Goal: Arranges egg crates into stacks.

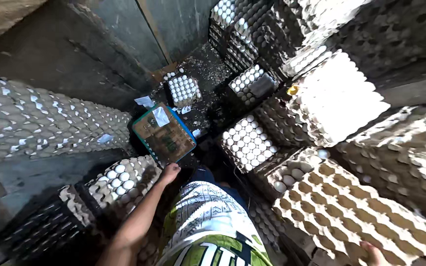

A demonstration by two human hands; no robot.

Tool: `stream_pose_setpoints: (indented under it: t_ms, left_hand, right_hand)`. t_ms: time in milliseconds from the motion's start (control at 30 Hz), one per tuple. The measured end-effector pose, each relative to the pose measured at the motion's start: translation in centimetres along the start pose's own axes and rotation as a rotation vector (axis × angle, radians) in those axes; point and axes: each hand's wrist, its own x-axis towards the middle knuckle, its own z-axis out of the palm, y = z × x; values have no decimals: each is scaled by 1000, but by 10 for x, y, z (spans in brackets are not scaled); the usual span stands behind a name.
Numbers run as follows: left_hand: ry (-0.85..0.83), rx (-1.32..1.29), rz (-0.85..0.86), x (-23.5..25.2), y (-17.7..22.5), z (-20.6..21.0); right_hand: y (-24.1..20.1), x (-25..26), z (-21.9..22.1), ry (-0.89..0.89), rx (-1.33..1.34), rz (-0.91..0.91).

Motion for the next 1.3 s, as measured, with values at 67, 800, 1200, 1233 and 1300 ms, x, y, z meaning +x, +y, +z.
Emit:
stream_pose_setpoints:
  t_ms: [67,800,1200,1233,1300]
  left_hand:
    - [-5,-35,30,-9,-13,24]
    - [92,204,20,34,31,-28]
    - [70,360,287,136,142,-140]
    - [69,349,233,136,145,-152]
    - [96,336,168,144,145,-174]
  right_hand:
    - [-13,-5,-14,30,-27,-69]
    - [-113,-111,70,432,147,-602]
    - [-206,-139,292,68,384,-805]
    - [-206,-140,299,95,336,-787]
    - [-198,-144,306,127,264,-703]
